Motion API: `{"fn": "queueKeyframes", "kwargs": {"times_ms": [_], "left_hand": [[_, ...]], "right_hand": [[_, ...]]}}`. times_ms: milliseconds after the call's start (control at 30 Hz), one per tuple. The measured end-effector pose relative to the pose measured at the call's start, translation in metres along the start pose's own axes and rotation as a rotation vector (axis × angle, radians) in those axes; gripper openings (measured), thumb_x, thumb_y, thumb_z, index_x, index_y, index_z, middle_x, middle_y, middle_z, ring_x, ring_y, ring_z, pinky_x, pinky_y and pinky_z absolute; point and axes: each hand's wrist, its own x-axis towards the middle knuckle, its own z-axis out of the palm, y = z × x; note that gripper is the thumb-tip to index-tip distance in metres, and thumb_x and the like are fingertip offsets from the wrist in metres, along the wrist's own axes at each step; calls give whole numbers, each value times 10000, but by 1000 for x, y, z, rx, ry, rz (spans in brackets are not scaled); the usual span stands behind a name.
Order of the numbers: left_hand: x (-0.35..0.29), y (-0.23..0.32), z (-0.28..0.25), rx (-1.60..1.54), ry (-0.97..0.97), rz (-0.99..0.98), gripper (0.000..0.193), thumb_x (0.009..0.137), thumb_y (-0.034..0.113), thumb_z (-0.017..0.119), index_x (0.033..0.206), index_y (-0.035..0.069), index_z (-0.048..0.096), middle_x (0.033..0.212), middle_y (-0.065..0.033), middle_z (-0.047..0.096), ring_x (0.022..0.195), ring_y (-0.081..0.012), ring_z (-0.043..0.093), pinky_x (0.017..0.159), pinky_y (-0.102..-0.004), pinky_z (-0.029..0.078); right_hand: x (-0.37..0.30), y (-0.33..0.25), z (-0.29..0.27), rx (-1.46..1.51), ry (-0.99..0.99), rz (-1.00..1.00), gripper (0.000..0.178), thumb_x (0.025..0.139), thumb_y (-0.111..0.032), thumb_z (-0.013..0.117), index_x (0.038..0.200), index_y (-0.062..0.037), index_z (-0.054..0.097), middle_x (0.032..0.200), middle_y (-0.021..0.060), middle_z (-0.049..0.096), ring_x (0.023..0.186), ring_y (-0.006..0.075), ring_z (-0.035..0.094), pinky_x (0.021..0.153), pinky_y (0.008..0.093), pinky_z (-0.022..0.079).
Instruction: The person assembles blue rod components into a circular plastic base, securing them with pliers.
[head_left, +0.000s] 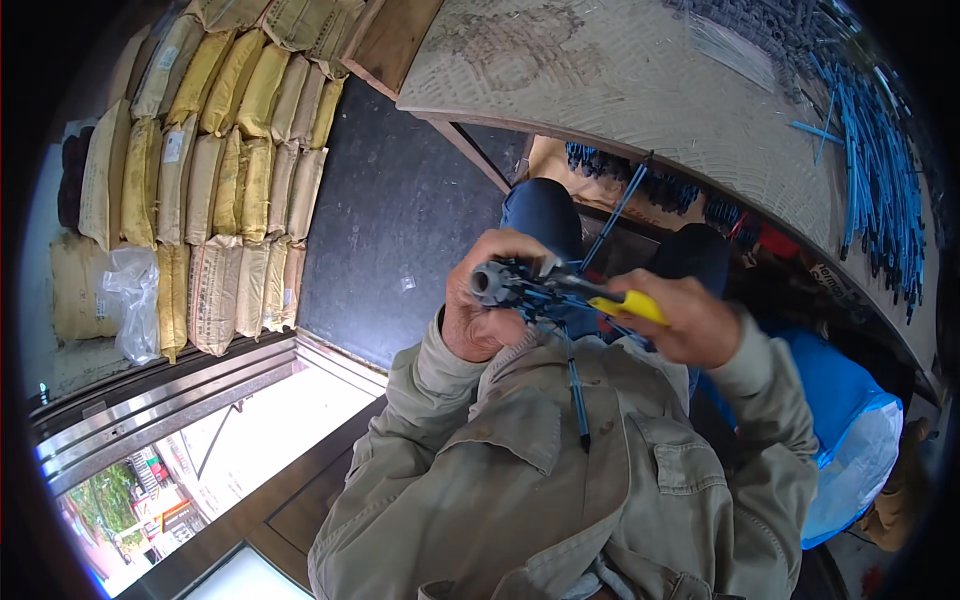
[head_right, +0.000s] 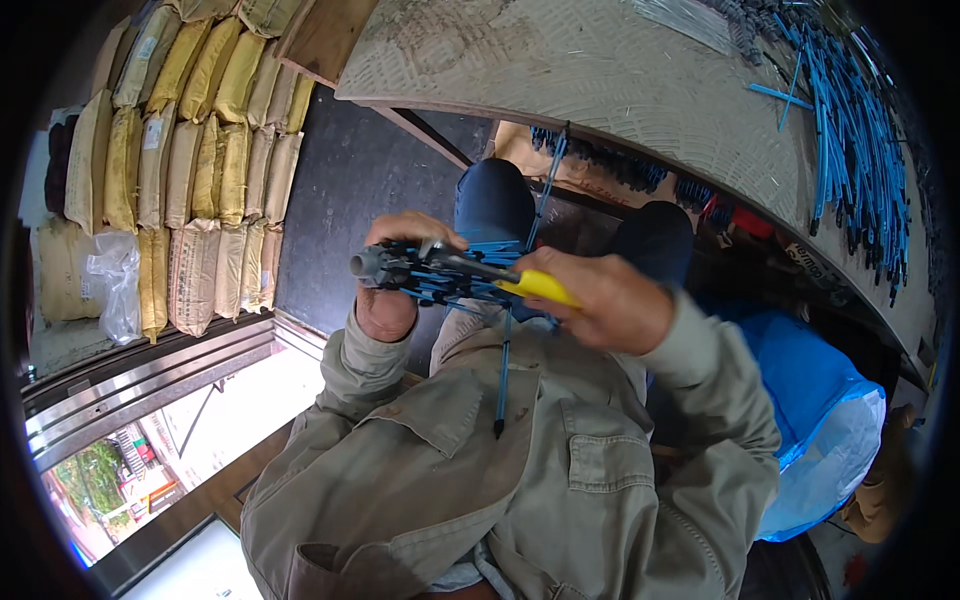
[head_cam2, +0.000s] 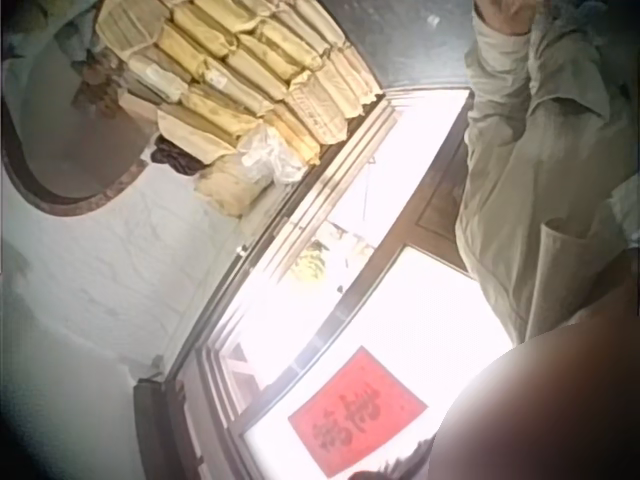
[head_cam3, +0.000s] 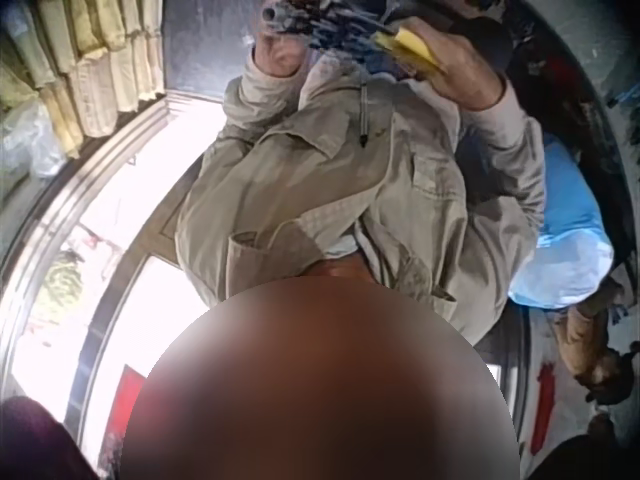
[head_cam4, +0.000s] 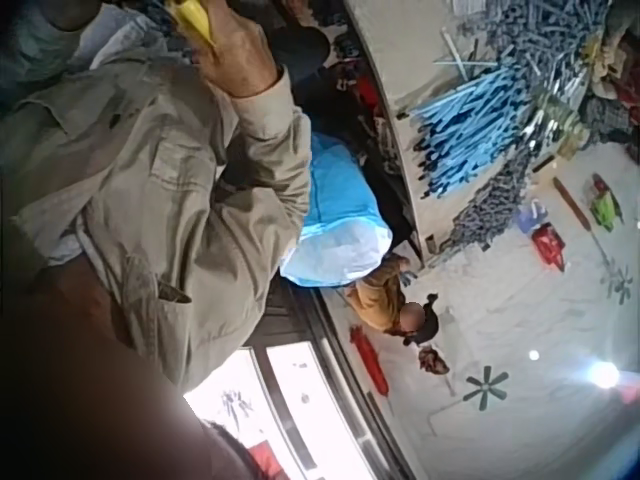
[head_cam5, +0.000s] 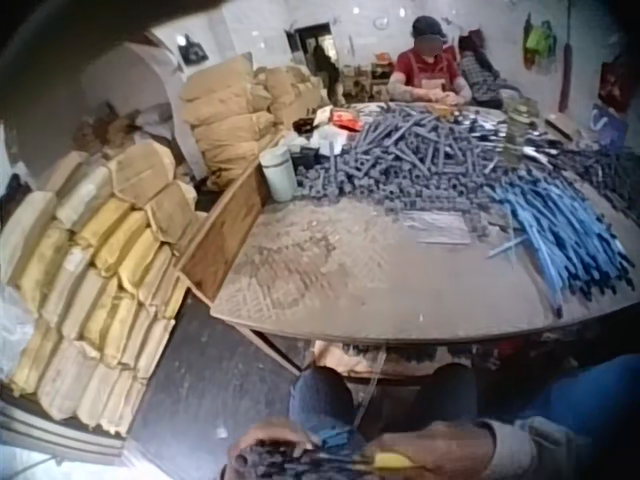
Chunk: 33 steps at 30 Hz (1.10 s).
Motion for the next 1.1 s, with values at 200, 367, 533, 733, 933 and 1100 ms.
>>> {"fn": "queueKeyframes", "kwargs": {"times_ms": [200,367,533,733,933,1100], "left_hand": [[5,9,12,19,-122,109,554,767,463,657,1045,10,500,913,-152,581,838,-245,575,770,-369,474],[2,8,14,-21,-186,114,548,780,416,657,1107,10,487,965,-139,570,862,-228,553,775,-354,443],[2,9,15,9,-252,112,533,784,329,689,1165,16,484,1046,-112,552,905,-191,521,803,-321,399],[1,7,15,94,-153,78,537,817,366,649,1173,5,472,1018,-114,573,905,-191,540,802,-314,407],[8,7,-27,-9,363,48,740,833,635,430,1177,-21,429,811,-106,596,788,-213,608,740,-347,490],[-23,8,-105,-413,561,189,739,805,694,395,1148,43,461,804,-77,580,777,-210,574,723,-361,496]], "right_hand": [[28,-36,-102,242,-554,289,234,878,-107,546,1080,0,499,717,78,603,528,167,623,492,275,481],[43,-51,-119,-37,-654,79,232,874,-99,544,1082,-7,497,722,91,609,521,192,615,478,292,474],[49,-60,-120,-105,-716,124,245,861,-93,557,1085,-12,498,726,101,612,519,205,612,475,307,469],[40,-54,-105,-161,-570,70,291,846,-104,584,1112,-26,497,734,114,605,541,220,615,487,323,463],[27,33,-132,-802,156,69,342,864,-214,580,1150,-43,503,920,150,599,634,294,608,544,356,477],[40,76,-128,-1191,165,561,406,844,-284,601,1168,-54,519,1085,114,579,787,267,622,662,353,503]]}}
